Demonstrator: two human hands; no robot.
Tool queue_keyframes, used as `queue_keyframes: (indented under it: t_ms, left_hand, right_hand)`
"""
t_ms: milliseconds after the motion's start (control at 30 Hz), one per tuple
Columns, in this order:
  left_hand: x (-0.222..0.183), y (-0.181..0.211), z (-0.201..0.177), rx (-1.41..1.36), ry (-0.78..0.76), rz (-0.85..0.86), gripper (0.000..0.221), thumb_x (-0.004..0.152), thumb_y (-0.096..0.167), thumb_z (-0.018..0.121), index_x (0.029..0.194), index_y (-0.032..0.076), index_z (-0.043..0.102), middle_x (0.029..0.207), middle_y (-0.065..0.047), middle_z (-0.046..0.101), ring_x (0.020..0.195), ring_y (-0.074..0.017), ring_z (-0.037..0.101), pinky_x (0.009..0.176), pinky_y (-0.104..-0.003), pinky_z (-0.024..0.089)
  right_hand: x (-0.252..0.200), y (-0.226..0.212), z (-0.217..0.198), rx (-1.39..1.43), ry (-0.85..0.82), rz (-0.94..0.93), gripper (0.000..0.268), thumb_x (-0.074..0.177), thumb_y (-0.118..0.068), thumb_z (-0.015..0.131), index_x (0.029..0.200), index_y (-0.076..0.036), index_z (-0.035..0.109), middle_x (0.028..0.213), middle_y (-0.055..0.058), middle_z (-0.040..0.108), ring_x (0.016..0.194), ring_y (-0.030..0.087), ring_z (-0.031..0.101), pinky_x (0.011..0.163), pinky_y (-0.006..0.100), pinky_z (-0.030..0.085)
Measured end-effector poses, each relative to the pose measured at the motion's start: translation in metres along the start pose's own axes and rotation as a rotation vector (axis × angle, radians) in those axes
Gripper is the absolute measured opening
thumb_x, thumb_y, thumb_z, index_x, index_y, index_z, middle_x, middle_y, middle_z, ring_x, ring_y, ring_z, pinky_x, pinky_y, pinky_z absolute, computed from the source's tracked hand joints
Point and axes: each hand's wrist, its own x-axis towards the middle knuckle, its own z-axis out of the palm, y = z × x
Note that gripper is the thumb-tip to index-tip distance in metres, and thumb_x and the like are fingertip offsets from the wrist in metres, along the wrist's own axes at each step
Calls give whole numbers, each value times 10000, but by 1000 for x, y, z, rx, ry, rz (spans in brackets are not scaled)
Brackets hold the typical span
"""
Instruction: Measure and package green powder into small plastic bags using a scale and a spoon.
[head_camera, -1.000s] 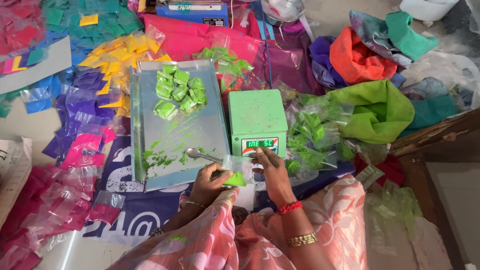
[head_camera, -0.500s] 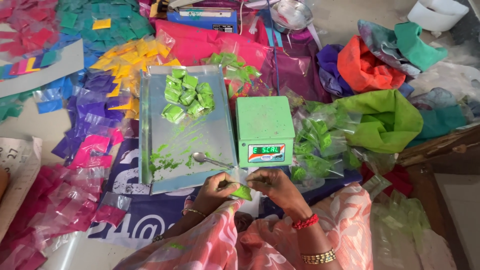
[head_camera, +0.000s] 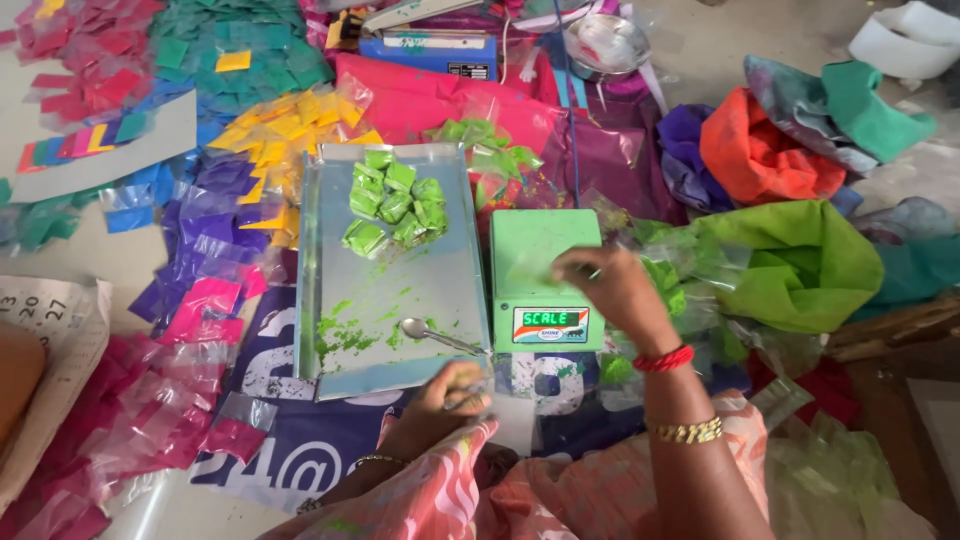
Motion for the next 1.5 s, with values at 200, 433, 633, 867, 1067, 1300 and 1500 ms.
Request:
queue_keyframes:
  t_ms: [200,433,633,867,1067,1300,1500]
  left_hand:
    - [-35,43,-1,226,-212,-210,475,873,376,736,1275,141,643,1265,-44,779,1222,-143,696,1058,-298,502]
    - [-6,-8,-21,319,-54,-129,360,836,298,745,1134,99,714,1029,-55,778,956,-193,709,897,-334,540]
    - [40,-64,-144,921,807,245,502,883,255,662,1303,14,530,1154,-219,614,1071,-330,571,876,-469,507]
    - [60,-127,-233,936,897,-221,324,904,259,604,1123,21,620,1038,-265,681,979,-457,671,818,-560,565]
    - [73,-194,-302,969,1021,-91,295,968,241,534,926,2,701,952,-284,715,889,-460,712,826,-548,579]
    - [23,-172,-341,1041,1032,-262,311,1003,293,575,1054,24,724,1017,-253,733,945,-416,721,861,-512,568]
    - [-14,-142,-344,905,1044,-231,284,967,249,629,1135,37,717,1088,-249,730,1020,-430,704,902,-546,540]
  right_hand:
    - [6,51,9,-27,483,131,168,900,-124,776,1054,-58,788,951,114,783,797,173,760,727,314,588]
    - [-1,67,28,28,566,168,157,938,-133,769,1066,-43,776,911,143,766,773,193,761,705,321,571]
    - [-14,73,34,-99,579,-72,108,944,-55,740,1046,-41,770,1009,138,765,838,253,737,767,335,565]
    - [-13,67,34,-38,560,-31,158,934,-43,764,1092,-31,768,1029,132,758,841,225,715,773,326,559]
    - [-15,65,31,-38,552,-9,176,926,-44,761,1101,-29,771,1044,126,762,864,213,725,785,317,565]
    - [-14,65,31,5,552,-3,189,925,-45,757,1113,-32,772,1056,126,765,876,211,732,793,310,568]
    - [-15,69,26,-2,587,1,177,937,-58,760,1113,-37,774,1073,131,769,887,217,729,793,312,566]
